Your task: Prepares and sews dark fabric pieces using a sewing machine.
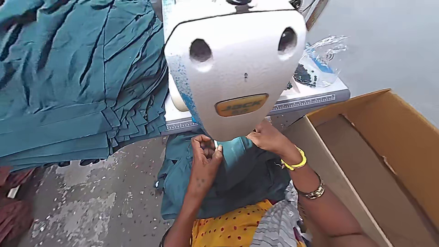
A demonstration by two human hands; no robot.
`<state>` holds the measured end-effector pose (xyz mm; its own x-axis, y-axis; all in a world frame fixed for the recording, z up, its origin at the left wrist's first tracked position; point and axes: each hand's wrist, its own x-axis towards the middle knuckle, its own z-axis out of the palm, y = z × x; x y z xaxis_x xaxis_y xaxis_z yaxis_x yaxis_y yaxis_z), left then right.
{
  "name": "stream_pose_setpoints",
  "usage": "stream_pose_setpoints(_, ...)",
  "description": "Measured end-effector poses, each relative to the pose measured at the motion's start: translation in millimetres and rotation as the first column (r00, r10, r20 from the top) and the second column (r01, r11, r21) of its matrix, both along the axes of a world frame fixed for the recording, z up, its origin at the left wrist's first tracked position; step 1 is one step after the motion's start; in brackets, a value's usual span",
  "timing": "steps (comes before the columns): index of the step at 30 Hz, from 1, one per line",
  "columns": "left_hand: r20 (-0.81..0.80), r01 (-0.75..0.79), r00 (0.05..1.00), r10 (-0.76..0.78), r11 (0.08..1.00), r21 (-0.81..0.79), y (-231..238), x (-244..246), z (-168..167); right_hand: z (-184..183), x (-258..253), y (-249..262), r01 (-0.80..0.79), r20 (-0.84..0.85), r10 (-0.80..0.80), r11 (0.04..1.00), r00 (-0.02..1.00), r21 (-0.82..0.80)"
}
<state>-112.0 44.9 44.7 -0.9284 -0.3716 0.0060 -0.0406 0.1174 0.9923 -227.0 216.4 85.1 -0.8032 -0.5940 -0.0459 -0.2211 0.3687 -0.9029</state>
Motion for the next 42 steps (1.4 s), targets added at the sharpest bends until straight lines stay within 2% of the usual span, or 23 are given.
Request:
stream_pose_setpoints(3, 0.006, -0.015, 1.000, 0.015, 1.000, 0.003, 0.0, 1.1, -1.5, -3.1, -0.4, 0.2, -0.028, -0.022, 0.028, 0.999, 0.999, -0.022)
stream_pose_setpoints(5, -0.005, -0.016, 1.000, 0.016, 1.000, -0.003, 0.5, 0.5, -3.2, -2.8, -7.4, 6.0, -0.029, -0.029, 0.030, 0.999, 0.999, 0.040)
stream_pose_setpoints(6, -0.008, -0.015, 1.000, 0.015, 1.000, -0.008, 0.6, 0.1, -3.9, -4.1, -14.0, 11.5, 0.013, -0.076, -0.007, 0.997, 0.997, 0.081)
stream_pose_setpoints(7, -0.009, -0.021, 1.000, 0.021, 1.000, -0.007, 1.0, -0.5, -4.3, -8.4, -22.9, 18.3, 0.100, -0.191, -0.079, 0.989, 0.978, 0.105)
stream_pose_setpoints(9, -0.017, -0.033, 0.999, 0.033, 0.999, -0.007, 1.6, -0.3, -6.6, -25.7, -45.2, 32.0, 0.329, -0.529, -0.222, 0.937, 0.819, 0.117)
stream_pose_setpoints(10, -0.026, -0.037, 0.999, 0.037, 0.999, -0.009, 1.7, -0.5, -7.7, -33.1, -56.6, 37.2, 0.412, -0.655, -0.240, 0.903, 0.716, 0.119)
stream_pose_setpoints(11, -0.037, -0.041, 0.998, 0.041, 0.999, -0.007, 1.8, -0.5, -9.0, -38.2, -65.8, 40.5, 0.449, -0.720, -0.228, 0.884, 0.656, 0.129)
stream_pose_setpoints(13, -0.046, -0.057, 0.997, 0.056, 0.998, -0.020, 2.4, -1.3, -11.4, -44.1, -77.4, 39.9, 0.438, -0.748, -0.156, 0.878, 0.645, 0.194)
stream_pose_setpoints(17, -0.002, -0.071, 0.997, 0.071, 0.993, -0.096, 4.4, 1.8, -9.0, -51.3, -86.8, 30.3, 0.393, -0.698, -0.060, 0.859, 0.713, 0.328)
stream_pose_setpoints(21, -0.014, -0.055, 0.998, 0.054, 0.997, -0.053, 7.4, 3.1, -5.6, -64.7, -93.4, 34.4, 0.395, -0.818, -0.108, 0.906, 0.565, 0.153)
stream_pose_setpoints(23, -0.053, -0.062, 0.997, 0.060, 0.997, -0.036, 8.0, 2.3, -7.7, -68.0, -93.3, 37.5, 0.386, -0.837, -0.162, 0.920, 0.522, 0.063)
stream_pose_setpoints(25, -0.056, -0.043, 0.998, 0.042, 0.999, -0.017, 4.0, 6.1, -8.8, -63.7, -87.3, 38.6, 0.403, -0.785, -0.265, 0.915, 0.560, -0.020)
stream_pose_setpoints(28, -0.022, 0.018, 1.000, -0.017, 0.998, 0.065, -0.5, 18.6, -11.5, -48.3, -73.9, 39.6, 0.416, -0.598, -0.371, 0.907, 0.710, -0.069)
stream_pose_setpoints(31, 0.144, 0.153, 0.975, -0.169, 0.981, 0.120, 4.2, 27.2, 1.4, -27.1, -63.7, 34.7, 0.334, -0.354, -0.343, 0.938, 0.870, -0.090)
stream_pose_setpoints(32, 0.194, 0.191, 0.957, -0.216, 0.971, 0.141, 4.2, 28.8, 7.6, -20.4, -58.9, 28.4, 0.305, -0.361, -0.317, 0.948, 0.877, -0.092)
stream_pose_setpoints(33, 0.215, 0.239, 0.937, -0.275, 0.954, 0.181, 2.7, 32.0, 12.0, -15.7, -52.4, 21.6, 0.280, -0.448, -0.292, 0.955, 0.845, -0.095)
stream_pose_setpoints(34, 0.201, 0.297, 0.920, -0.337, 0.933, 0.204, -0.9, 39.1, 13.6, -13.7, -44.7, 16.2, 0.258, -0.595, -0.260, 0.962, 0.761, -0.091)
stream_pose_setpoints(36, 0.133, 0.419, 0.890, -0.435, 0.898, 0.132, -11.7, 60.4, 8.7, -13.8, -25.9, 9.8, 0.169, -0.872, -0.170, 0.980, 0.458, -0.103)
stream_pose_setpoints(37, 0.096, 0.452, 0.884, -0.457, 0.889, 0.070, -18.5, 67.3, 2.6, -13.2, -16.8, 6.3, 0.077, -0.943, -0.110, 0.993, 0.313, -0.090)
stream_pose_setpoints(38, 0.065, 0.466, 0.882, -0.466, 0.885, 0.008, -25.3, 70.5, -4.1, -12.8, -6.9, 2.0, -0.020, -0.977, -0.035, 0.999, 0.211, -0.040)
stream_pose_setpoints(40, 0.035, 0.478, 0.879, -0.476, 0.876, -0.070, -30.6, 70.4, -16.6, -12.3, 5.0, -7.5, -0.141, -0.990, 0.100, 0.986, 0.103, 0.085)
stream_pose_setpoints(42, 0.030, 0.481, 0.876, -0.481, 0.872, -0.090, -29.8, 66.5, -21.1, -8.0, 4.3, -14.5, -0.080, -0.987, 0.118, 0.991, 0.105, 0.110)
